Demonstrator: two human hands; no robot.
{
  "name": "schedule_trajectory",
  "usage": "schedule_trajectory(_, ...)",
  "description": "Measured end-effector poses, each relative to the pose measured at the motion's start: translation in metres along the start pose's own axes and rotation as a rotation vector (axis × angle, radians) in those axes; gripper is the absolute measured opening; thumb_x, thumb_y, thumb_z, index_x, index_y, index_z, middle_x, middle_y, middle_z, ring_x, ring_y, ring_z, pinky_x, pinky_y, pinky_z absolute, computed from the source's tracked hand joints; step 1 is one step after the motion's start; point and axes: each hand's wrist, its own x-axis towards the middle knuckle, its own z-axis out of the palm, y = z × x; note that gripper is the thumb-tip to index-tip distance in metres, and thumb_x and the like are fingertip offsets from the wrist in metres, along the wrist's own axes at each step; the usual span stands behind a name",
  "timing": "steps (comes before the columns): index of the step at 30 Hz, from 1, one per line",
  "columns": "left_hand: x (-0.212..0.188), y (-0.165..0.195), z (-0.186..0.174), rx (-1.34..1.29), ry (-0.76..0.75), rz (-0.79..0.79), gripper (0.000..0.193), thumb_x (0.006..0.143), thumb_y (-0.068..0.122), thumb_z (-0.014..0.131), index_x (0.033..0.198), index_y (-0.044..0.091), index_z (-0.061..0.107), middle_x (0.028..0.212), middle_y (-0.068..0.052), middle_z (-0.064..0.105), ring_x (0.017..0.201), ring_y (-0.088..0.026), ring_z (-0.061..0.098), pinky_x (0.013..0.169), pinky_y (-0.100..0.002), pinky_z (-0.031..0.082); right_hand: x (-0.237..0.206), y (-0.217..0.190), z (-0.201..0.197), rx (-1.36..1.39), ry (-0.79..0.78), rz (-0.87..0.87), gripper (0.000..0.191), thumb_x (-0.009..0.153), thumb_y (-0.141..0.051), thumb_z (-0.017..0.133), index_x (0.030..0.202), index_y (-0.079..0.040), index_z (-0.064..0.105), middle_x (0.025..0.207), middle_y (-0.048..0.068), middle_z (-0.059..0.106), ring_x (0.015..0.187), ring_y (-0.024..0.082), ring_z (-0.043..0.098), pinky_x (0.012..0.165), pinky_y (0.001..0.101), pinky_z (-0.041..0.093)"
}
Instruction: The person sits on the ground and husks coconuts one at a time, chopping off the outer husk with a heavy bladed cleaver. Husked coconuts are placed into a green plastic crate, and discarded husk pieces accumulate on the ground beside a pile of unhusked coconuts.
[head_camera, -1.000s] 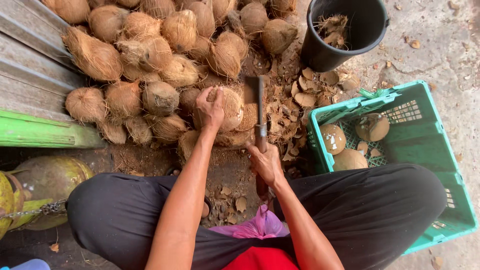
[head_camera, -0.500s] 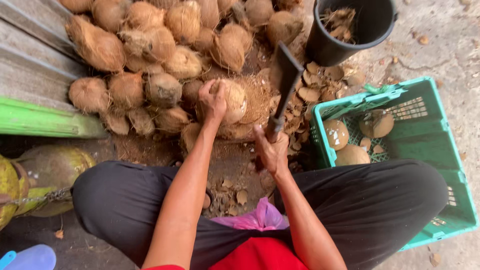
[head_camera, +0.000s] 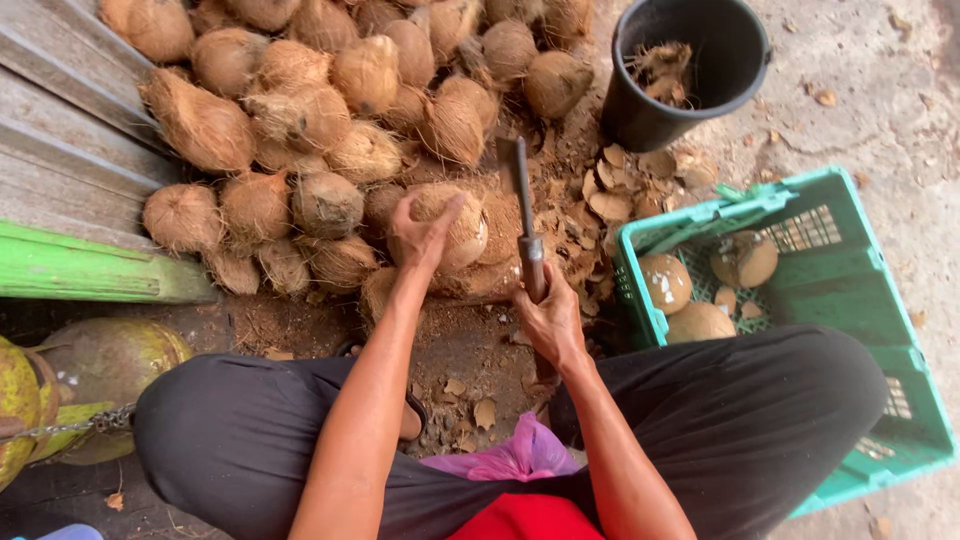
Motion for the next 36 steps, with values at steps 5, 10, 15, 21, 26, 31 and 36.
schedule_trajectory(5,0.007,-0.011,0.009,-0.231,0.000,0.079,0.089,0.067,0.063,0.080,0.134,0.008,0.060,0.138,-0.016,0.062,0.127,-0.031,0.059,0.112,-0.057,0.040,-0.009,-0.012,-0.020,0.445,0.004,0.016,0.027,0.095,-0.025,0.060,0.119,-0.020,0.049,0.072,-0.002,0.055,0.054,0.009,0.058,0.050,0.0305,0.058)
schedule_trajectory(10,0.010,-0.010,0.038,-0.201,0.187,0.217,0.068,0.085,0.057,0.071,0.129,0.006,0.064,0.133,-0.018,0.064,0.122,-0.030,0.060,0.104,-0.052,0.046,-0.010,0.005,-0.020,0.231,0.062,-0.120,0.024,0.101,-0.027,0.062,0.114,-0.008,0.055,0.078,-0.001,0.057,0.060,0.009,0.054,0.048,0.0294,0.051)
schedule_trajectory(15,0.008,-0.010,0.035,0.018,0.223,0.164,0.067,0.097,0.064,0.051,0.131,0.008,0.063,0.131,-0.013,0.067,0.115,-0.026,0.065,0.097,-0.048,0.052,-0.005,0.026,0.013,0.165,-0.081,0.142,0.032,0.102,-0.032,0.067,0.089,-0.005,0.055,0.068,0.002,0.052,0.053,0.009,0.047,0.042,0.0289,0.042)
schedule_trajectory(21,0.007,-0.003,0.027,0.164,0.159,-0.134,0.062,0.089,0.066,0.049,0.131,0.023,0.064,0.135,-0.005,0.066,0.102,-0.024,0.069,0.081,-0.045,0.056,-0.008,0.030,0.021,0.288,0.041,-0.055,0.035,0.100,-0.031,0.068,0.080,-0.006,0.054,0.061,0.000,0.050,0.052,0.007,0.045,0.043,0.0277,0.035)
schedule_trajectory(26,0.010,-0.013,0.033,0.161,0.240,-0.034,0.059,0.091,0.066,0.053,0.126,0.021,0.066,0.131,-0.008,0.067,0.101,-0.026,0.068,0.078,-0.046,0.054,0.003,0.039,0.028,0.091,-0.160,0.304,0.027,0.098,-0.033,0.060,0.079,-0.013,0.057,0.057,-0.003,0.053,0.045,0.011,0.045,0.039,0.0316,0.042)
schedule_trajectory(31,0.009,-0.026,0.033,-0.023,0.285,0.119,0.058,0.093,0.065,0.059,0.126,0.017,0.066,0.130,-0.013,0.066,0.113,-0.029,0.063,0.095,-0.051,0.047,0.022,0.041,0.024,0.204,-0.064,0.162,0.032,0.095,-0.029,0.067,0.074,-0.007,0.057,0.054,0.002,0.050,0.043,0.013,0.049,0.040,0.0334,0.041)
schedule_trajectory(36,-0.009,-0.019,0.041,-0.076,0.388,0.067,0.058,0.093,0.059,0.066,0.129,0.014,0.066,0.137,-0.019,0.057,0.126,-0.032,0.052,0.104,-0.056,0.036,0.014,0.033,0.005,0.247,0.032,0.063,0.037,0.095,-0.033,0.071,0.074,-0.007,0.054,0.056,-0.001,0.049,0.046,0.010,0.047,0.041,0.0314,0.039)
